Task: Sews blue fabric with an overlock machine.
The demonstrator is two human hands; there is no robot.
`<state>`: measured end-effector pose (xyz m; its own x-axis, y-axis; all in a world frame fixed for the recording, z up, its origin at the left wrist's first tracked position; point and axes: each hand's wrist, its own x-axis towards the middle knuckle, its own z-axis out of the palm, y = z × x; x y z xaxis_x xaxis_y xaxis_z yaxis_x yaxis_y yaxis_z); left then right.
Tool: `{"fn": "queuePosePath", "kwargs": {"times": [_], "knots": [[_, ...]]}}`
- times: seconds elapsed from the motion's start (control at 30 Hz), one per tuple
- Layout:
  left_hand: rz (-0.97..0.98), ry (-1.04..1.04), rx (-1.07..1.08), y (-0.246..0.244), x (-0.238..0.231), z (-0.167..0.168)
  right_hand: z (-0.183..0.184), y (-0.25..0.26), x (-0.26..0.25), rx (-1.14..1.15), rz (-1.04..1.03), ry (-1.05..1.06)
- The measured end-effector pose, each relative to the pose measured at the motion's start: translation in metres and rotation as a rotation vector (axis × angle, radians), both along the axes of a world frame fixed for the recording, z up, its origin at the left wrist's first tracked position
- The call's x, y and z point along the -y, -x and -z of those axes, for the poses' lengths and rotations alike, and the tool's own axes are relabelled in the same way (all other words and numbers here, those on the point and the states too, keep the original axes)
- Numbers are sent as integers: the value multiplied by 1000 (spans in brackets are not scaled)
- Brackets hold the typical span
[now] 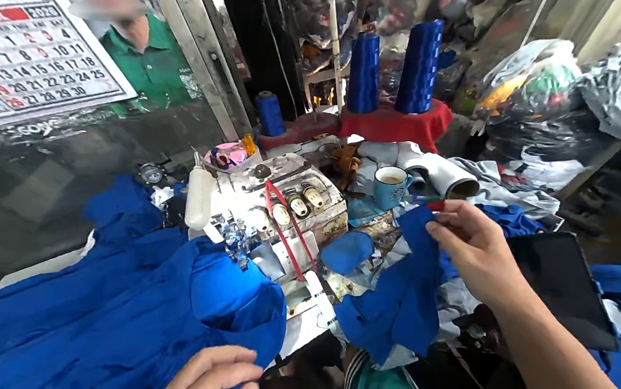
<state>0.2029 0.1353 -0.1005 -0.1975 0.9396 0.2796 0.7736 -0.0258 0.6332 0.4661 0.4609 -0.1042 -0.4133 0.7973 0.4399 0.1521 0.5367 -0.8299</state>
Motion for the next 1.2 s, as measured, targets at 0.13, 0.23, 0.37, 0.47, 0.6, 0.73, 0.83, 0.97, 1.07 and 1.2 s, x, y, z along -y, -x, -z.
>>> {"fn": "queuePosePath", "kwargs": {"times": [0.13, 0.23, 0.37, 0.47, 0.6, 0.73, 0.83, 0.97, 1.07, 1.2], "knots": [[25, -132, 398, -40, -59, -7, -12, 15, 50, -155, -335, 97], [31, -135, 757, -66, -98, 15, 12, 31, 95, -177, -579, 175], [-1, -182, 847, -61, -86, 35, 43, 40, 125, -217, -501, 265], [-49, -132, 719, -46, -64, 38, 57, 52, 143, -223, -464, 317], [-30, -96, 711, -28, -41, 29, 54, 64, 153, -220, -487, 337], [98, -187, 900, -31, -23, 29, 49, 64, 155, -237, -591, 334], [-46, -390, 728, -54, -32, 61, 52, 67, 163, -227, -646, 331], [-66, -447, 575, -57, -32, 73, 57, 57, 164, -39, -572, 13], [77, -346, 620, -41, -22, 55, 49, 49, 154, -133, -651, 126], [124, -382, 855, -41, -40, 55, 53, 70, 138, -423, -959, 618]]}}
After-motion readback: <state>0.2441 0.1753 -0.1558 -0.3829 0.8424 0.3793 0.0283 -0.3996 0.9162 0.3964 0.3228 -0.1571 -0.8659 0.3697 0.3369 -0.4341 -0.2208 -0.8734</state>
